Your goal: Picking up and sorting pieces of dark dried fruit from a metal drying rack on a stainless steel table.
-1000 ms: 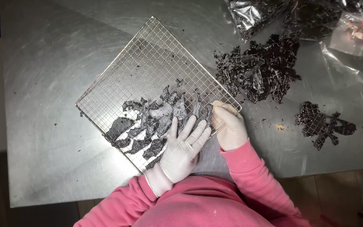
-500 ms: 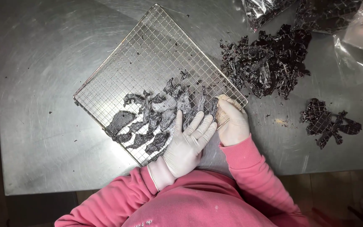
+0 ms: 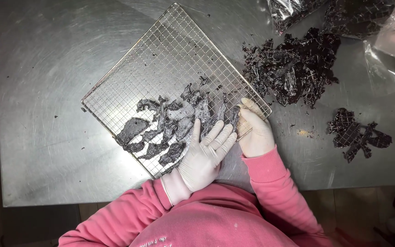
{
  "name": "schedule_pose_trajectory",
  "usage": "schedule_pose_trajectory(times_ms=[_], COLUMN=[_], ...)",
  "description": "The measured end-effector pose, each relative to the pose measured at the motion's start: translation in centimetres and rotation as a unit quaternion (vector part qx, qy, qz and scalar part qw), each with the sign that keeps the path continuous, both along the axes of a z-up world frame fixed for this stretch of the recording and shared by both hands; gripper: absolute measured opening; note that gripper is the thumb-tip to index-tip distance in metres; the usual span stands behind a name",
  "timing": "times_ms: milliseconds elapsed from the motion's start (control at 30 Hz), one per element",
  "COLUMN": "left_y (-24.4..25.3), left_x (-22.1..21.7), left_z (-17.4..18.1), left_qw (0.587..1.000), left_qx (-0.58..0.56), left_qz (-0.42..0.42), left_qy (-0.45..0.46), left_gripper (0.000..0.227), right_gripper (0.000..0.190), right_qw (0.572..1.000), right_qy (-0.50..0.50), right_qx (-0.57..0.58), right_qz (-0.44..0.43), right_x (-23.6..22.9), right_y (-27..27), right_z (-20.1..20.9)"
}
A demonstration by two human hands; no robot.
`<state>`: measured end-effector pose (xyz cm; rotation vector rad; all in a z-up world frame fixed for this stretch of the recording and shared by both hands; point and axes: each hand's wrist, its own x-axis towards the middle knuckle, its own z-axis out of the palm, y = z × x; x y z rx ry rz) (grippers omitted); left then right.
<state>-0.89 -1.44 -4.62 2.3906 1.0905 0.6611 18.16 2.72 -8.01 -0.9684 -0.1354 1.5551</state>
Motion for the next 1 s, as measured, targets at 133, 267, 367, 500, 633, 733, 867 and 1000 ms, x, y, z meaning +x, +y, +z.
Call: schedule_pose_trajectory(times_ms=[133,267,367,500,633,733,867,1000], left_y=[0.0,0.0,0.1,-0.1,0.0,0.0,0.1,0.2], left_x=[-0.1,-0.1,-0.2,-0.5,-0.6,-0.5,-0.4,-0.5], left_z=[0.2,0.5,0.5,0.5,0.3,0.2,0.0,0.2], left_qw=[1.0,1.0,1.0,0.999,1.0,1.0,1.0,1.0], left_qx=[-0.004,-0.004,-0.008,-0.008,-0.004,-0.004,-0.013,-0.005], left_qz=[-0.001,-0.008,-0.004,0.01,0.011,0.013,0.005,0.006], left_qy=[-0.009,-0.009,-0.014,-0.03,-0.015,-0.023,-0.018,-0.012], left_gripper=[0.07,0.073,0.073,0.071,0.068,0.068,0.069,0.07], right_gripper=[0.032,0.035,0.034,0.027,0.02,0.015,0.013,0.014], right_qw=[1.0,0.998,0.998,0.999,0.997,0.997,0.996,0.998], right_qy=[0.021,0.053,0.045,-0.027,-0.05,-0.057,-0.058,-0.018], right_qx=[-0.005,0.008,0.012,-0.002,-0.013,-0.04,-0.05,-0.024], right_qz=[0.006,0.027,0.037,0.042,0.049,0.042,0.038,0.051], right_x=[0.1,0.6,0.6,0.2,1.1,1.1,1.5,0.9], right_y=[0.2,0.0,0.1,0.2,0.0,0.1,-0.1,0.1], right_z=[-0.2,-0.3,-0.2,1.3,0.4,0.3,-0.9,0.2])
